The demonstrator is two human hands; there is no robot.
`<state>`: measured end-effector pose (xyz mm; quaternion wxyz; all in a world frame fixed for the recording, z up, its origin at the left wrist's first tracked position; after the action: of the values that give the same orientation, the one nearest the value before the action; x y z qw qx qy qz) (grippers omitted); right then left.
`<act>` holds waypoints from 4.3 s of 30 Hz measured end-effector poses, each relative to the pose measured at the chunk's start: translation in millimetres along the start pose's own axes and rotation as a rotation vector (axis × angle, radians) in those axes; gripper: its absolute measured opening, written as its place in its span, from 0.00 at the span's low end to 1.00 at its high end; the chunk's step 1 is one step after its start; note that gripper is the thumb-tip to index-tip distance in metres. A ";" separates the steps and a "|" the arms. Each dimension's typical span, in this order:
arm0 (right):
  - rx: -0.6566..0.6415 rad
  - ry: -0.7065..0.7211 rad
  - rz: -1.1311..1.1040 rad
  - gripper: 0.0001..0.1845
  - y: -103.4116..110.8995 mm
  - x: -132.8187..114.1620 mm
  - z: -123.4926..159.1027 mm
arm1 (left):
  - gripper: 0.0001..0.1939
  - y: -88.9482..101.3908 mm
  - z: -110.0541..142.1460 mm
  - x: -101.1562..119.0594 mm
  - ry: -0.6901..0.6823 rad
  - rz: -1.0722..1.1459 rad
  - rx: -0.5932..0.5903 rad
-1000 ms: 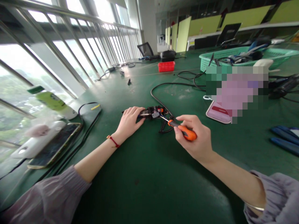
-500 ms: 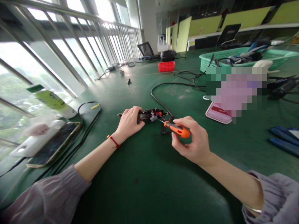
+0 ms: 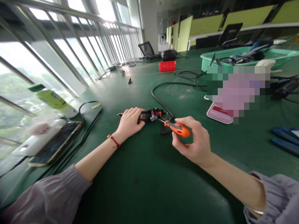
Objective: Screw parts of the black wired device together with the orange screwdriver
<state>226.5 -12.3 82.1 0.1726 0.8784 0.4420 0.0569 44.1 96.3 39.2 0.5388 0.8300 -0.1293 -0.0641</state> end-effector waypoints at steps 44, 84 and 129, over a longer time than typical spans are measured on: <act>-0.008 0.035 -0.070 0.24 -2.1 -2.5 -1.1 | 0.16 -0.9 -0.8 -1.2 0.005 -0.005 -0.002; -0.094 0.016 -0.042 0.15 -8.4 -3.1 -1.3 | 0.16 -0.8 0.0 -1.0 -0.004 -0.015 0.004; -0.125 0.047 -0.029 0.12 -9.6 -6.8 -4.2 | 0.14 2.0 0.3 1.4 -0.008 -0.013 0.010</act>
<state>214.1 -11.4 83.0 0.2174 0.8579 0.4542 0.1025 45.1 94.9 40.9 0.5335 0.8333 -0.1262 -0.0703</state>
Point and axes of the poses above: each hand's wrist, its own z-axis away from the middle knuckle, its own y-axis out of the back of the hand, x = y × z, the point moved 9 cm from there along -z, towards the middle knuckle, and after that the axes turned 13 degrees about y, right-handed, at the moved point
